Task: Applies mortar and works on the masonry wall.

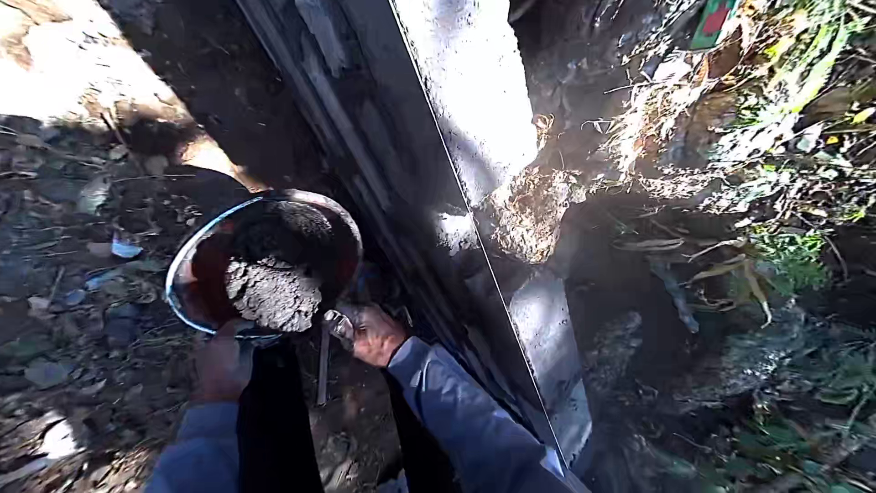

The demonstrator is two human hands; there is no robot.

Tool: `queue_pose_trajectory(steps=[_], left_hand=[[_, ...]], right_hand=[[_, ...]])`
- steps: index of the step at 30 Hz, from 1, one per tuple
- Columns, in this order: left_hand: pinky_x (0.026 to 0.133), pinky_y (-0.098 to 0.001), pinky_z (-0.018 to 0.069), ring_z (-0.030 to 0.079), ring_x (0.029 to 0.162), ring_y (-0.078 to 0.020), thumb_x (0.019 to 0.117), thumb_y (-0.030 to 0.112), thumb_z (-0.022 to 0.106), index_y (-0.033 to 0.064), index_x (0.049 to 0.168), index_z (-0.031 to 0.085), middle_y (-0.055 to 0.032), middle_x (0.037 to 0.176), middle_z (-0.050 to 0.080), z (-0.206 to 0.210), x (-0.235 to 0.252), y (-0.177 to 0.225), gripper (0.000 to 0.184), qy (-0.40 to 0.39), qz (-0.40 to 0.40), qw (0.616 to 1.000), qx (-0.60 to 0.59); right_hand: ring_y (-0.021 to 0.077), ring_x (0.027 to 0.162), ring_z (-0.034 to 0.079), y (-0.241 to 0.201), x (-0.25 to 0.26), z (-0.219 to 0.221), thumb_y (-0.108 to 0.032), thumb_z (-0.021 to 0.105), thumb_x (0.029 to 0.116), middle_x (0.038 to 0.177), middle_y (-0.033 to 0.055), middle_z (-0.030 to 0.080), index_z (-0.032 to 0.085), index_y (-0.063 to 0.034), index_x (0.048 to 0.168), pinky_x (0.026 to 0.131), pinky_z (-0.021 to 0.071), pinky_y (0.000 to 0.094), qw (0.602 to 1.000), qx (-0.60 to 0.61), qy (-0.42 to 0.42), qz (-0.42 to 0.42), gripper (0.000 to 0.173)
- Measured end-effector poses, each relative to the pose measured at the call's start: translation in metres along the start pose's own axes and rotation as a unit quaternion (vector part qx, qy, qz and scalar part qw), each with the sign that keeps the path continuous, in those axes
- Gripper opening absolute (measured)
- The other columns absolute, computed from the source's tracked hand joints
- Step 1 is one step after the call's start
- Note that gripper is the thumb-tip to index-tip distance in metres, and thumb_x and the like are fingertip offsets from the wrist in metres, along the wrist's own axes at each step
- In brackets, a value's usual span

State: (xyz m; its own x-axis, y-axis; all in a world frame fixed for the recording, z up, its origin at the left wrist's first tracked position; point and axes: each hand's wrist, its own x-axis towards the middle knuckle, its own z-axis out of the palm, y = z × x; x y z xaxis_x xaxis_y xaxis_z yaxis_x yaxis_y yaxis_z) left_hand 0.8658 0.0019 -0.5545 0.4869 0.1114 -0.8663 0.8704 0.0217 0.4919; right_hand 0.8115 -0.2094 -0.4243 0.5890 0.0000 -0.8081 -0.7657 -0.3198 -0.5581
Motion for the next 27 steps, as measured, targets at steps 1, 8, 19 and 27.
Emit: queue_pose_trajectory(steps=[1,8,19,27], left_hand=[[0.082,-0.0356,0.0564,0.061,0.1,-0.0123,0.0985,0.005,0.048,0.0073,0.144,0.037,-0.0067,0.122,0.056,0.008,0.027,-0.019,0.047,0.004,-0.015,1.0,-0.01],[0.1,-0.0377,0.0485,0.06,0.113,-0.0197,0.1024,0.016,0.055,-0.0065,0.134,0.056,-0.0196,0.131,0.061,0.03,0.159,-0.139,0.038,0.033,-0.047,0.987,0.152],[0.123,-0.0414,0.0287,0.033,0.151,-0.0261,0.1115,0.029,0.026,-0.0025,0.16,0.02,-0.0225,0.165,0.028,0.176,-0.051,-0.071,0.058,0.052,0.128,0.988,0.074],[0.124,-0.0352,0.0213,0.029,0.152,-0.0246,0.1109,0.018,0.022,-0.0086,0.156,0.025,-0.0266,0.161,0.031,0.323,-0.177,-0.038,0.053,-0.046,0.114,0.992,0.024]], right_hand=[[0.0346,0.099,0.069,0.008,-0.002,-0.007,-0.023,0.045,0.1102,0.103,0.0258,0.07,0.065,0.0086,0.12,0.096,0.0523,0.0501,1.0,0.004,0.0,0.003,0.039],[0.0204,0.06,0.06,0.057,-0.076,-0.037,-0.035,0.038,0.1111,0.069,0.0128,0.06,0.065,0.0063,0.1,0.059,0.0529,0.0375,0.994,0.066,0.043,-0.077,0.051],[0.0019,0.055,0.053,0.063,-0.262,-0.143,-0.05,0.041,0.1092,0.068,-0.0042,0.058,0.066,-0.0139,0.111,0.051,0.0485,0.0225,0.969,0.15,0.196,-0.021,0.044],[0.025,0.09,0.073,0.065,-0.186,-0.182,-0.031,0.051,0.1027,0.103,0.0173,0.074,0.068,0.0055,0.12,0.082,0.0601,0.041,0.897,-0.239,0.371,0.018,0.044]])
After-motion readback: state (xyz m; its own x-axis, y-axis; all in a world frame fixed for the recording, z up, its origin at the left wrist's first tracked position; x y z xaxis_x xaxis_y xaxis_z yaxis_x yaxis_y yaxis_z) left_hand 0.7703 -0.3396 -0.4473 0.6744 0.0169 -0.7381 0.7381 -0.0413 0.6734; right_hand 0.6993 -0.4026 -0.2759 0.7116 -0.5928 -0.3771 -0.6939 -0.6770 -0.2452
